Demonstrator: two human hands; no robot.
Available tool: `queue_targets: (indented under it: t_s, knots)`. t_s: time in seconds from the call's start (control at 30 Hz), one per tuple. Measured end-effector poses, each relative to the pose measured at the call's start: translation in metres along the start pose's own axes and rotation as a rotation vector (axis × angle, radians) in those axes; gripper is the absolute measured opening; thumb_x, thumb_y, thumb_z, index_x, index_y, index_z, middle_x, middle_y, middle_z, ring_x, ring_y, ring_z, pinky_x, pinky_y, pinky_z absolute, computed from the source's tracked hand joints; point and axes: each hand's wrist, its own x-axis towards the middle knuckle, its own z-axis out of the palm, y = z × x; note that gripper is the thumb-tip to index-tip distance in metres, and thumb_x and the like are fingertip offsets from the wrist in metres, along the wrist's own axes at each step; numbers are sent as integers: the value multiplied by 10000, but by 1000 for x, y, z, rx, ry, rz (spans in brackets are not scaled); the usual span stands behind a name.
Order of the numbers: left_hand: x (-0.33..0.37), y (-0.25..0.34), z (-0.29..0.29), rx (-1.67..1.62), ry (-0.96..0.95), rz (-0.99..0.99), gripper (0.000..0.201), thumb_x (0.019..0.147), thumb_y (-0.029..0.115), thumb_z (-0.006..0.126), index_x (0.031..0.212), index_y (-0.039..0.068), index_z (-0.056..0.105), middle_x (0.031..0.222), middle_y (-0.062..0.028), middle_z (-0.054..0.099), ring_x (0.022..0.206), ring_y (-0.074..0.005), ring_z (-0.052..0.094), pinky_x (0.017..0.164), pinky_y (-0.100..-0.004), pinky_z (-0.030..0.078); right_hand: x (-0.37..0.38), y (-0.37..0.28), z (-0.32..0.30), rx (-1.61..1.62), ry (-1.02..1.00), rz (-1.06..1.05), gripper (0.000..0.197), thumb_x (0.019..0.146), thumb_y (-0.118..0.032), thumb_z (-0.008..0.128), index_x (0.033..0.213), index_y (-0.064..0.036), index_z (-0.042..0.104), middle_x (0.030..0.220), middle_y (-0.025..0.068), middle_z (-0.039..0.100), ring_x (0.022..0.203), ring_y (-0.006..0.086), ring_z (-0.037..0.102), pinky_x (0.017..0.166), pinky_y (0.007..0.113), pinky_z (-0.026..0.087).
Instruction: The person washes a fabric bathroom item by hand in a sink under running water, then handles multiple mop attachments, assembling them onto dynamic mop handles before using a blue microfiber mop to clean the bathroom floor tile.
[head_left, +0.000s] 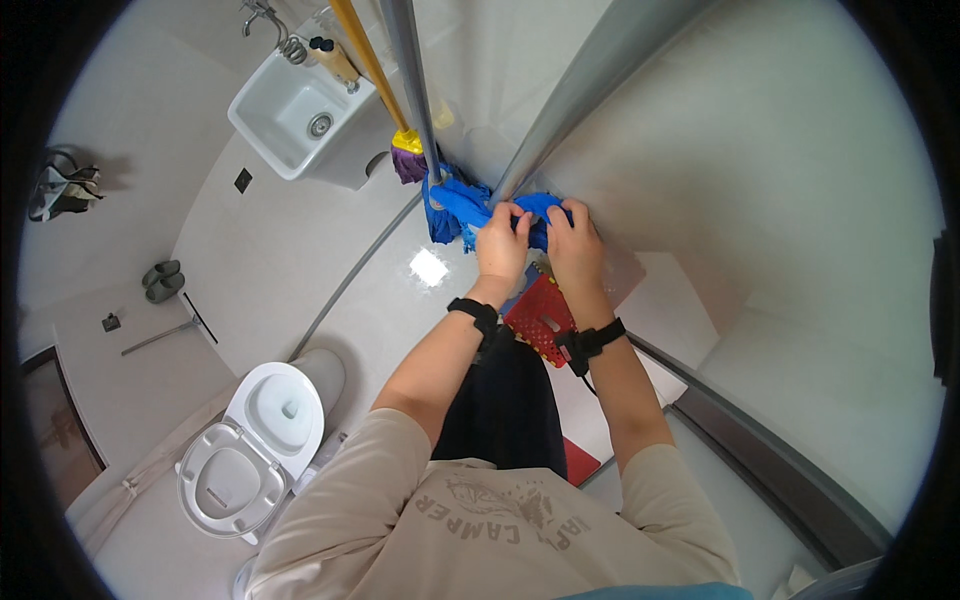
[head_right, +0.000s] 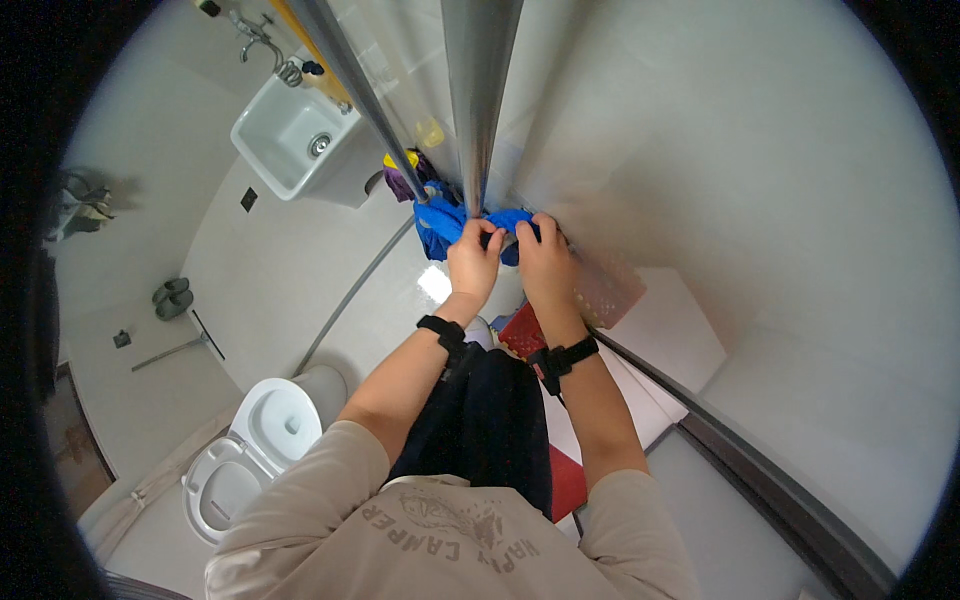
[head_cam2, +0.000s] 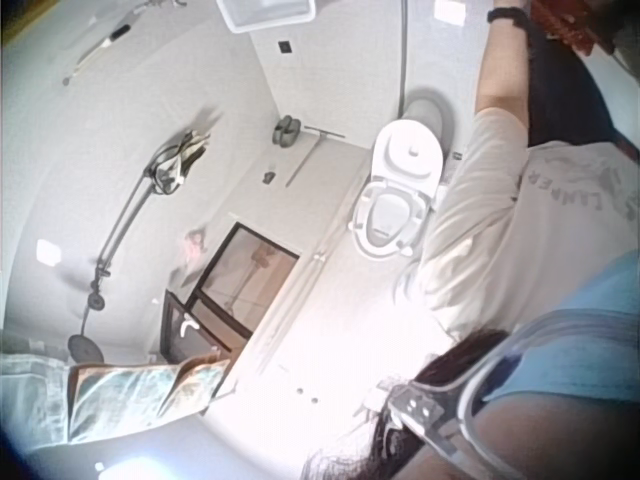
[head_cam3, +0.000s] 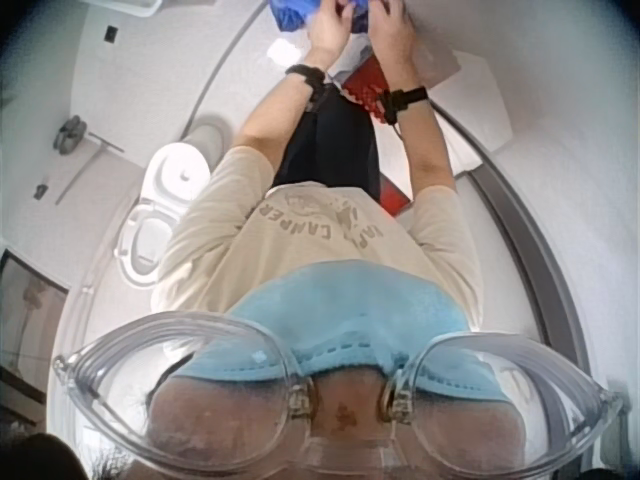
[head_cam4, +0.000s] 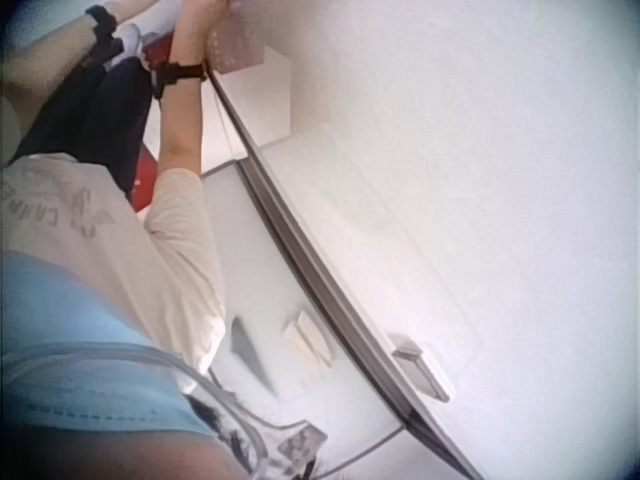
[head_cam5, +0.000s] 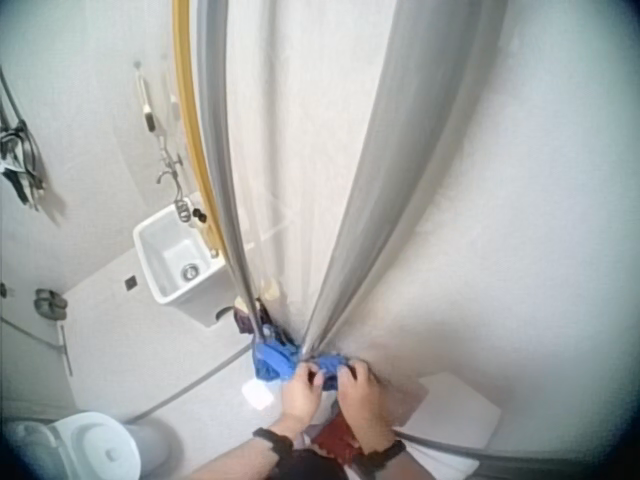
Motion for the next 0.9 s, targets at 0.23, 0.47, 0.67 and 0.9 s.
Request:
queue_targets:
  t_s: [0.23, 0.47, 0.67, 0.9]
  knots:
    - [-1, -38, 22, -57, -169, 6, 384, 769, 1, 560, 1140, 43, 469, 970, -197, 608, 851, -309, 612, 748, -365, 472, -7, -7, 25, 89, -63, 10, 272, 800, -93, 548, 1068, -61, 515, 1197, 127, 452, 998, 363, 513, 774, 417, 493]
    - [-7, -65, 22, -693, -580, -411, 405, 777, -99, 461, 1108, 125, 393, 933, -43, 501, 855, -172, 508, 702, -304, 451, -49, 6, 42, 304, -306, 241, 570, 775, -51, 573, 1294, -115, 345, 1251, 241, 391, 1089, 419, 458, 894, 446, 421]
    - [-5, -78, 23, -540, -448, -237, 533, 785, -55, 501, 1273, 113, 368, 1108, -94, 528, 1011, -200, 514, 854, -279, 414, -45, -6, 51, 499, -229, 247, 515, 796, -68, 524, 1289, -91, 376, 1223, 227, 428, 1095, 416, 457, 906, 444, 408]
    - [-31, -99, -23, -233, -497, -327, 307, 792, 170, 591, 1054, 10, 599, 962, -136, 635, 897, -246, 596, 813, -326, 453, -28, -14, 37, 278, -296, 181, 573, 778, -86, 534, 1315, -123, 336, 1220, 220, 463, 1032, 407, 516, 835, 442, 450]
